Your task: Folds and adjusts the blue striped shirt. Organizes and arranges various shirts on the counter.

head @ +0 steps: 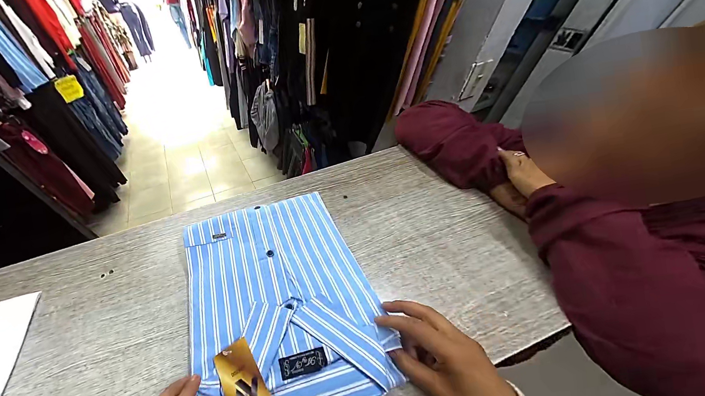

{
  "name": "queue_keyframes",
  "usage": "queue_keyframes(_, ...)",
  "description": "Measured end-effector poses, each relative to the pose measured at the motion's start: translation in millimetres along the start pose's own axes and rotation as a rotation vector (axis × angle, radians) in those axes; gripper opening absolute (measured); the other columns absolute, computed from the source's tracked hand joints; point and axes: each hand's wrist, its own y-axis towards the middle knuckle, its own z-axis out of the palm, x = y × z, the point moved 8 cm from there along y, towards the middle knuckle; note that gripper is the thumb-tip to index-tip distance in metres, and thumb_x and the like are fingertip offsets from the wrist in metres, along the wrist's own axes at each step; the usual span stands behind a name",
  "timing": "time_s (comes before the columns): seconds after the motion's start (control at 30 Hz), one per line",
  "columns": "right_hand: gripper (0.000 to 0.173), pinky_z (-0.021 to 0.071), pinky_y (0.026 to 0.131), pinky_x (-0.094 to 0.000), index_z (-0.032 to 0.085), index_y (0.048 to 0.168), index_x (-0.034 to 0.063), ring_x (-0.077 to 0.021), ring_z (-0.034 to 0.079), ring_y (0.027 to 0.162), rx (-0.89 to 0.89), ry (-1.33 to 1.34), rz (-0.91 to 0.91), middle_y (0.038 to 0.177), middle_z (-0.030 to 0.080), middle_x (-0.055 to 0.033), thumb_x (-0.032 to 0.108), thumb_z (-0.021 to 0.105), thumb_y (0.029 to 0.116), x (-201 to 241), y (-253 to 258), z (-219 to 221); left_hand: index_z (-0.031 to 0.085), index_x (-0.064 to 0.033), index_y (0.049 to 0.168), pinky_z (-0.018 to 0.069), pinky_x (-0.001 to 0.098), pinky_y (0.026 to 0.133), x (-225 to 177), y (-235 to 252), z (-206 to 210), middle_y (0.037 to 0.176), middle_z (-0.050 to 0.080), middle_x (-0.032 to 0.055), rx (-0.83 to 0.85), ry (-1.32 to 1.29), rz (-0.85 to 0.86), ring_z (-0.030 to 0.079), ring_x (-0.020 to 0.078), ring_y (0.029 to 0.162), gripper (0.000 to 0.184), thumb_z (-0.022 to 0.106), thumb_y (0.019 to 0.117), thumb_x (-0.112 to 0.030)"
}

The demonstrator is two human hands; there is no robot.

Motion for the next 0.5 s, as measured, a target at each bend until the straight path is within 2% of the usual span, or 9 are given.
queue_keyframes(0.03,0.029,0.0526,0.056,-0.0214,0.075,0.114,0.0106,-0.0077,0.064,0.069,-0.033,-0.050,-0.008,0.127,0.067,-0.0152,0.008,0.063,0.0870,1,1,0,0.074,0.0098,0.105,0.0537,0.0233,0.065,-1,3,2,0.105,0.067,0.0331,-0.006,0.035,0.018,0.066,0.0217,0.072,0.025,0.066,0.0818,0.005)
queue_keyframes(0.1,0.023,0.0596,0.064,-0.0271,0.076,0.105,0.0116,-0.0144,0.072,0.083,-0.067,-0.128,-0.040,0.121,0.071,-0.0126,0.009,0.060,0.0891,5,0,2,0.076,0.0064,0.094,0.0595,0.0340,0.080,-4,5,5,0.103,0.071,0.0293,-0.012,0.094,0.031,0.073,0.0335,0.087,0.015,0.064,0.0846,0.003)
queue_keyframes(0.17,0.022,0.0614,0.076,-0.0268,0.075,0.105,0.0112,-0.0153,0.073,0.098,-0.106,-0.149,-0.068,0.117,0.073,-0.0096,0.011,0.056,0.0937,8,-1,1,0.073,0.0093,0.091,0.0604,0.0444,0.082,-10,7,4,0.100,0.072,0.0293,-0.039,0.128,0.010,0.074,0.0411,0.090,0.014,0.060,0.0867,0.006)
queue_keyframes(0.23,0.022,0.0589,0.084,-0.0224,0.072,0.106,0.0093,-0.0121,0.071,0.103,-0.156,-0.108,-0.082,0.115,0.073,-0.0089,0.012,0.053,0.0968,9,-1,-3,0.069,0.0162,0.093,0.0602,0.0491,0.082,-14,10,1,0.097,0.072,0.0323,-0.082,0.139,-0.049,0.074,0.0446,0.089,0.015,0.056,0.0885,0.010)
queue_keyframes(0.33,0.021,0.0560,0.093,-0.0207,0.067,0.112,0.0095,-0.0090,0.068,0.111,-0.160,-0.017,-0.140,0.120,0.071,-0.0068,0.019,0.049,0.1046,11,-5,-4,0.061,0.0206,0.094,0.0604,0.0446,0.072,-13,5,-5,0.093,0.068,0.0357,-0.111,0.114,-0.150,0.072,0.0395,0.078,0.012,0.053,0.0895,0.012)
queue_keyframes(0.4,0.020,0.0558,0.096,-0.0217,0.065,0.114,0.0114,-0.0081,0.066,0.114,-0.166,0.036,-0.182,0.123,0.069,-0.0036,0.022,0.049,0.1067,12,-8,-7,0.055,0.0206,0.088,0.0601,0.0388,0.071,-17,2,-9,0.093,0.063,0.0375,-0.164,0.065,-0.141,0.070,0.0353,0.077,0.009,0.053,0.0895,0.012)
queue_keyframes(0.43,0.020,0.0556,0.098,-0.0227,0.066,0.114,0.0117,-0.0086,0.066,0.116,-0.179,0.059,-0.193,0.124,0.068,-0.0027,0.022,0.050,0.1068,12,-11,-9,0.052,0.0170,0.083,0.0595,0.0349,0.076,-21,0,-12,0.092,0.061,0.0363,-0.198,0.078,-0.095,0.070,0.0330,0.082,0.010,0.052,0.0907,0.010)
queue_keyframes(0.5,0.018,0.0561,0.096,-0.0220,0.066,0.111,0.0128,-0.0076,0.066,0.114,-0.189,0.065,-0.194,0.122,0.069,-0.0011,0.022,0.051,0.1051,10,-15,-14,0.048,0.0062,0.079,0.0529,0.0240,0.087,-26,-7,-13,0.089,0.061,0.0285,-0.224,0.124,0.015,0.066,0.0246,0.091,0.015,0.050,0.0937,0.004)
